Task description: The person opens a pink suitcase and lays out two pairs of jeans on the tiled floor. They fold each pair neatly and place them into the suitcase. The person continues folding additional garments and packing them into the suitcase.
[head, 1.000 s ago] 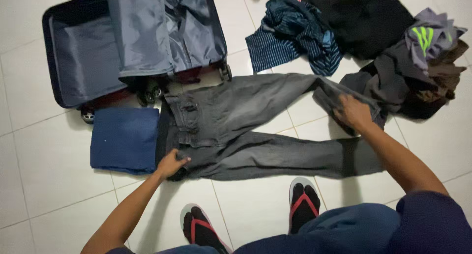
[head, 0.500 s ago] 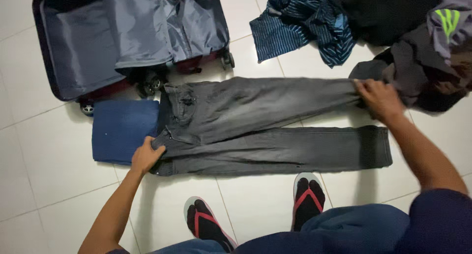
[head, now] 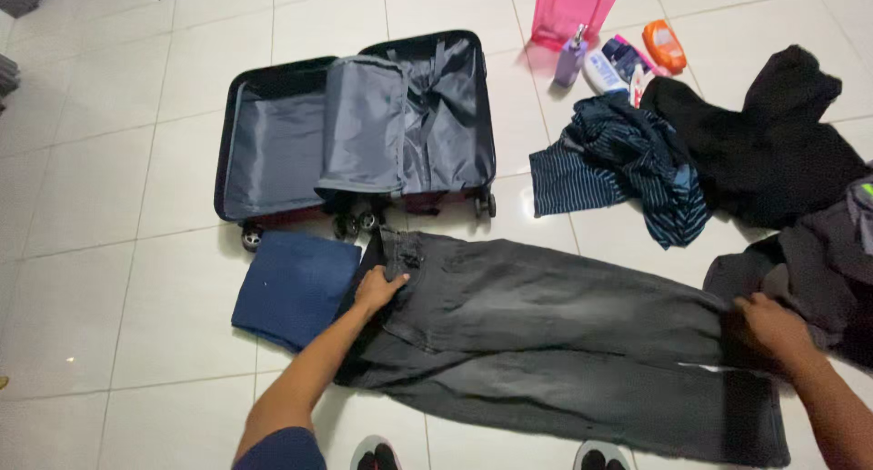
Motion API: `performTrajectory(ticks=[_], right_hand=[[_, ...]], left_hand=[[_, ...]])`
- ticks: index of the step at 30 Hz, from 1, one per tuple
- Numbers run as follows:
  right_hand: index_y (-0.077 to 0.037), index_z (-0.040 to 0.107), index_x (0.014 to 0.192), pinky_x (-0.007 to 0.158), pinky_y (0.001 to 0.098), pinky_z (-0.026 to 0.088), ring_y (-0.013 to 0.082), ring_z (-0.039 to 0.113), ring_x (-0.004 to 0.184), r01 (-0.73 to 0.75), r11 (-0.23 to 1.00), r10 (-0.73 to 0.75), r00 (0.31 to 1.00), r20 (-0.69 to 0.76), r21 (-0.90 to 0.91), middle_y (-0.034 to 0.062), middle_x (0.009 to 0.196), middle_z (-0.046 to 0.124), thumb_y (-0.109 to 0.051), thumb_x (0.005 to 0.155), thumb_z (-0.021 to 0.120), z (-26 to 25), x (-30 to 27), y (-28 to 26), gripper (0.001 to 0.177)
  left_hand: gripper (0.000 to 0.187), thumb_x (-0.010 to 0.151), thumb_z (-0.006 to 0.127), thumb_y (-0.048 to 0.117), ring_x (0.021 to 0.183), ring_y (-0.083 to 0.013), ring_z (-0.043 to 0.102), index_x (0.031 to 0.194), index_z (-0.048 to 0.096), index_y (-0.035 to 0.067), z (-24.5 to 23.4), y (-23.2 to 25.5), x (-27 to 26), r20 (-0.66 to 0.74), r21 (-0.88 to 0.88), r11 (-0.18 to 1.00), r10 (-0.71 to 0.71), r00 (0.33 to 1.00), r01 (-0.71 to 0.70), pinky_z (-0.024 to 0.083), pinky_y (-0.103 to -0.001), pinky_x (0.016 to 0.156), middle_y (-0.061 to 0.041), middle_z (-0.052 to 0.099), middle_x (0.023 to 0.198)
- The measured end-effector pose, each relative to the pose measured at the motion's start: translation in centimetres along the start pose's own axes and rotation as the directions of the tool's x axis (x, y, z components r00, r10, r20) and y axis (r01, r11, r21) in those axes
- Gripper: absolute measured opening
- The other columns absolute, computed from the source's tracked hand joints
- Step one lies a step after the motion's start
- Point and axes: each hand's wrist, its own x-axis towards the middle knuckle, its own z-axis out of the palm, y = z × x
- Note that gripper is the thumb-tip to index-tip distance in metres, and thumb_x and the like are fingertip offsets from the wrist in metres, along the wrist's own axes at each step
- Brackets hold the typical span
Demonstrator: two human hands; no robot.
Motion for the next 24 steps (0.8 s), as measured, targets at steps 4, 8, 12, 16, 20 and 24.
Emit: performTrajectory(ticks=[4, 8, 12, 16, 20, 24], right_hand=[[-0.018, 0.051, 0.149, 0.107, 0.0396, 0.057, 0.0272, 0.068, 0.127, 0.074, 0.997, -0.074, 0.997, 0.016, 0.015, 0.0081, 0.146, 0.063, -0.051, 0.087, 0.073, -1.0, 0.4, 0.2, 0.073], [-0.020, 0.045, 0.150, 0.109, 0.0456, 0.050, 0.0336, 0.060, 0.130, 0.036, 0.977, -0.058, 0.993, 0.104, 0.209, 0.0118, 0.148, 0.057, -0.040, 0.089, 0.074, -1.0, 1.2, -0.4, 0.070], [-0.022, 0.056, 0.144, 0.109, 0.0428, 0.053, 0.0292, 0.064, 0.129, 0.093, 0.993, -0.106, 0.973, 0.206, 0.072, 0.0086, 0.143, 0.064, -0.035, 0.088, 0.075, -1.5, 2.8, -0.7, 0.061], [-0.030, 0.066, 0.142, 0.111, 0.0362, 0.057, 0.0219, 0.072, 0.127, -0.067, 0.998, 0.070, 0.942, 0.329, -0.020, 0.0027, 0.140, 0.074, -0.033, 0.081, 0.085, -3.1, 4.1, 0.3, 0.065], [-0.029, 0.061, 0.144, 0.111, 0.0458, 0.050, 0.0233, 0.065, 0.129, -0.097, 0.989, 0.103, 0.994, 0.043, -0.114, 0.0046, 0.139, 0.068, -0.046, 0.085, 0.079, -4.2, 3.4, 0.8, 0.063], [-0.028, 0.055, 0.146, 0.114, 0.0560, 0.039, 0.0243, 0.054, 0.134, -0.323, 0.867, 0.109, 0.866, -0.488, -0.379, 0.0056, 0.140, 0.059, -0.057, 0.091, 0.072, -3.9, 2.9, 1.0, 0.064]], left_hand=[[0.071, 0.074, 0.078, 0.059, 0.115, -0.0376, 0.068, 0.118, 0.071, 0.004, 0.4, -0.6, 1.5, -0.011, -0.020, 1.000, 0.005, 1.000, -0.006, 0.053, -0.046, 0.099, -0.021, 0.072, 0.122], [0.062, 0.076, 0.084, 0.047, 0.109, -0.0280, 0.072, 0.118, 0.070, 0.003, -2.6, -1.0, 1.9, 0.171, -0.430, 0.902, 0.041, 0.984, 0.037, 0.055, -0.038, 0.095, -0.016, 0.076, 0.117], [0.044, 0.088, 0.074, 0.040, 0.100, -0.0190, 0.069, 0.118, 0.071, 0.008, -4.7, -1.4, 2.2, 0.396, -0.634, 0.734, 0.040, 0.917, 0.242, 0.055, -0.037, 0.091, -0.006, 0.076, 0.111], [0.044, 0.091, 0.071, 0.039, 0.100, -0.0169, 0.069, 0.119, 0.072, 0.005, -5.1, -2.1, 5.1, 0.195, -0.651, 0.759, 0.195, 0.961, -0.022, 0.054, -0.035, 0.091, -0.004, 0.076, 0.109], [0.046, 0.095, 0.070, 0.041, 0.099, -0.0256, 0.070, 0.118, 0.069, 0.001, -4.5, -1.7, 7.4, -0.281, -0.386, 0.859, 0.237, 0.930, -0.336, 0.054, -0.040, 0.089, -0.012, 0.075, 0.106], [0.055, 0.094, 0.067, 0.046, 0.103, -0.0348, 0.069, 0.132, 0.060, 0.007, -3.9, 0.1, 5.6, -0.363, -0.324, 0.945, -0.076, 0.929, -0.049, 0.052, -0.045, 0.093, -0.016, 0.073, 0.107]])
